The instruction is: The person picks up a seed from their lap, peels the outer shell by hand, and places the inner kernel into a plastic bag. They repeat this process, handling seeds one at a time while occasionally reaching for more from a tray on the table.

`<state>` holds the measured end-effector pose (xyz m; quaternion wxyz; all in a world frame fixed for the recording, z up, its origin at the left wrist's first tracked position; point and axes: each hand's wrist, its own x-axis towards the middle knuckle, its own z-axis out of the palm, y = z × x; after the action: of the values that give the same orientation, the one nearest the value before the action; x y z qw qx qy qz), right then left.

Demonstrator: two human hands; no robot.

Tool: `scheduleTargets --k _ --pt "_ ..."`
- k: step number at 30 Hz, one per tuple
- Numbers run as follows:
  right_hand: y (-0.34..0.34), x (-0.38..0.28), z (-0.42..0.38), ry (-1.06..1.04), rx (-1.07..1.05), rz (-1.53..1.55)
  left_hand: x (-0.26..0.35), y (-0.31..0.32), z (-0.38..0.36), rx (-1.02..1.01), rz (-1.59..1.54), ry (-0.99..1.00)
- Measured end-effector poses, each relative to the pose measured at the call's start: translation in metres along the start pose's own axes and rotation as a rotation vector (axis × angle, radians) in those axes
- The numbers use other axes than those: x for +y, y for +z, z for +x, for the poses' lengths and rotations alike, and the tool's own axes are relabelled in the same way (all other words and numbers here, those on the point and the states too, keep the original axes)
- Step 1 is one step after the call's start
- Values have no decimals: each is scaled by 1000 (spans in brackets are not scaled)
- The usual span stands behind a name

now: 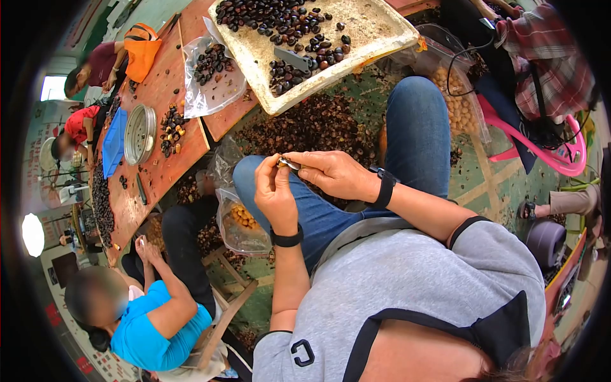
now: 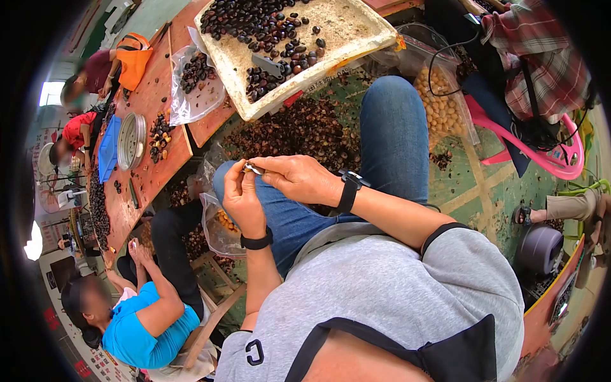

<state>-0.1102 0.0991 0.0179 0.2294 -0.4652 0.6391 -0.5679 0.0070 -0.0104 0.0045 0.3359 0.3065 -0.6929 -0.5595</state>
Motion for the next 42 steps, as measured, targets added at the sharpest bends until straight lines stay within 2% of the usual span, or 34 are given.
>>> scheduleTargets --k 3,5,9,11,12,14,15,17,18,20,23,27,29,33,42 --pt "-2 -1 0 86 -76 28 4 0 0 7 156 108" --pt "4 9 -3 51 -29 181 3 0 0 10 175 184" --pt "12 6 -4 94 39 358 3 1 -2 21 215 213" --pt "4 -7 -2 351 -42 602 0 0 -4 -2 218 228" --pt "5 -6 -3 351 -39 602 1 1 -4 -5 218 229" --pt "8 0 -4 601 -75 877 4 3 -5 8 -36 -5" --pt "9 1 -4 600 -76 876 6 5 -4 8 -36 -4" --pt "12 1 -3 593 -134 854 9 7 -2 81 -484 -161" --pt "14 0 -3 592 -139 857 9 6 -2 85 -481 -160" --pt "15 -1 -4 181 -44 451 7 4 -3 23 -543 -170" --pt "16 4 -4 91 -4 273 5 5 -4 24 -574 -183" --pt "11 1 -3 159 -92 223 6 6 -6 25 -592 -205" --pt "14 5 -5 109 -41 260 7 6 -6 24 -596 -211" --pt "13 0 -7 149 -52 266 7 6 -6 0 -593 -205" --pt "24 5 -8 122 72 438 5 10 -8 35 -570 -181"
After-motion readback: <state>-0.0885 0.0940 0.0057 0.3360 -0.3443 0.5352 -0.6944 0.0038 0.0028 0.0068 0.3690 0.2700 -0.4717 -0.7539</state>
